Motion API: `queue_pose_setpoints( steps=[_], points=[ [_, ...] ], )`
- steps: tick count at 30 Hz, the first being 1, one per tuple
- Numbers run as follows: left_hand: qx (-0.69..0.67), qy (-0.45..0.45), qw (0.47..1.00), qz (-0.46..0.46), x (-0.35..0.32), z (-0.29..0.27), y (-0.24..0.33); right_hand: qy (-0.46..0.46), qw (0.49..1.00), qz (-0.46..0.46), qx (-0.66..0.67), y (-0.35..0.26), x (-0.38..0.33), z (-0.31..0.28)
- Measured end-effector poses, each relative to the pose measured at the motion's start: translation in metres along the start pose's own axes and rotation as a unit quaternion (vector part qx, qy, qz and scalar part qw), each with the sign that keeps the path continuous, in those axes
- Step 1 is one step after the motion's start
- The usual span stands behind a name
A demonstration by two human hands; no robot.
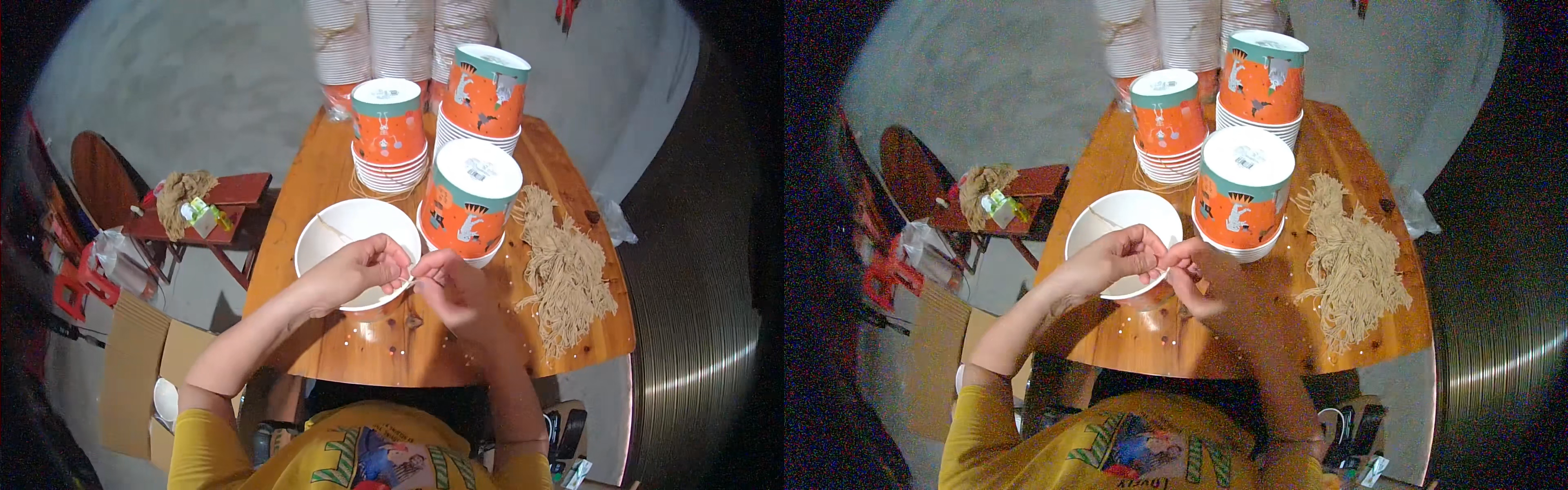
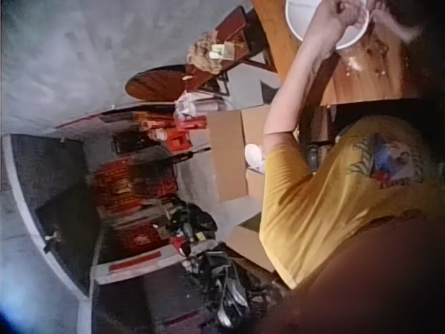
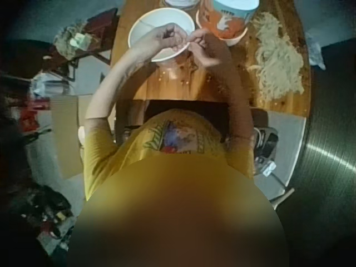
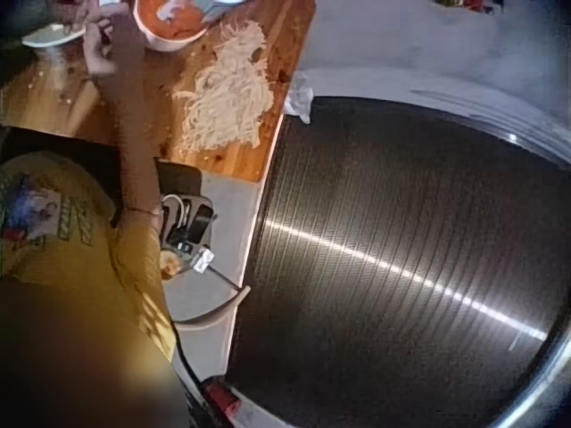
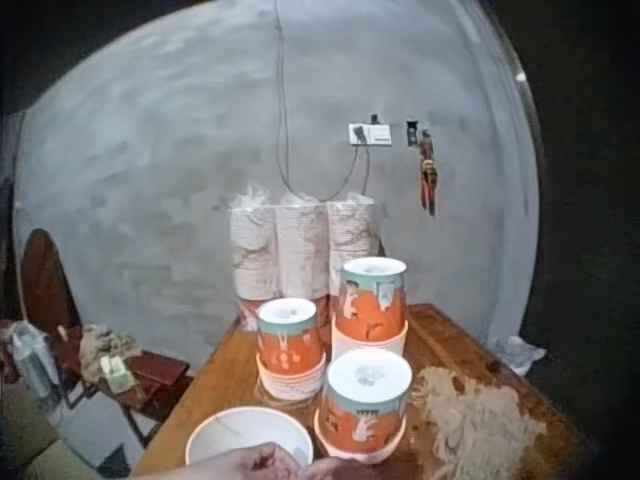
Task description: The person is threading and tying thin strings through holes in paper cups.
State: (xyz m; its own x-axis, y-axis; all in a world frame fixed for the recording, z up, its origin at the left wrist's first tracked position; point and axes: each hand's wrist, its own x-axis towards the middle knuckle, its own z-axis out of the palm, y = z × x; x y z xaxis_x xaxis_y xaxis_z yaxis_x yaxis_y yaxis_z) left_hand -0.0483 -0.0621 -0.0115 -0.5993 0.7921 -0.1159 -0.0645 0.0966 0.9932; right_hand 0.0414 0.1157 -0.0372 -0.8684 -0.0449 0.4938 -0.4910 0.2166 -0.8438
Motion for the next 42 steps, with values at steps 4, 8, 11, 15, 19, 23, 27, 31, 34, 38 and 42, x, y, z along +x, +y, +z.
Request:
queue_pose_setpoints(
  steps=[4, 8, 11, 15, 19, 23, 27, 31, 34, 38, 42],
  points=[
    [0.042, -0.020, 0.999, 0.009, 0.002, 0.002, -0.005, -0.050, 0.999, -0.016, 0.000, -0.006, 0.006, -0.011],
    [0.019, 0.007, 1.000, 0.003, 0.003, 0.005, -0.007, -0.101, 0.993, 0.051, 0.019, -0.013, 0.015, -0.011],
    [0.027, -0.005, 1.000, 0.009, 0.003, 0.004, -0.006, -0.084, 0.996, 0.017, 0.012, -0.006, 0.020, -0.008],
    [0.091, -0.016, 0.996, 0.009, -0.001, -0.001, -0.007, -0.069, 0.998, 0.014, -0.007, -0.009, 0.022, -0.010],
    [0.203, 0.021, 0.978, 0.046, 0.002, -0.001, -0.005, -0.084, 0.996, 0.028, -0.030, -0.006, 0.018, -0.020],
    [0.264, 0.035, 0.958, 0.111, 0.011, 0.009, -0.005, -0.104, 0.991, 0.023, -0.082, 0.001, 0.005, -0.030],
    [0.165, 0.054, 0.982, 0.076, 0.004, 0.005, -0.017, -0.162, 0.976, -0.086, -0.115, -0.012, 0.016, -0.011],
    [0.100, 0.042, 0.993, 0.055, 0.004, 0.004, -0.015, -0.185, 0.970, -0.061, -0.147, -0.023, 0.022, 0.000],
    [0.070, 0.019, 0.995, 0.071, 0.011, 0.006, -0.011, -0.190, 0.975, -0.026, -0.117, -0.018, 0.028, -0.010],
    [-0.015, -0.025, 0.999, 0.021, 0.018, -0.004, -0.019, -0.173, 0.973, -0.010, -0.151, -0.018, 0.034, -0.017],
    [-0.023, -0.060, 0.997, -0.030, 0.018, -0.013, -0.028, -0.180, 0.968, 0.014, -0.175, -0.034, 0.038, -0.014]
  ],
)
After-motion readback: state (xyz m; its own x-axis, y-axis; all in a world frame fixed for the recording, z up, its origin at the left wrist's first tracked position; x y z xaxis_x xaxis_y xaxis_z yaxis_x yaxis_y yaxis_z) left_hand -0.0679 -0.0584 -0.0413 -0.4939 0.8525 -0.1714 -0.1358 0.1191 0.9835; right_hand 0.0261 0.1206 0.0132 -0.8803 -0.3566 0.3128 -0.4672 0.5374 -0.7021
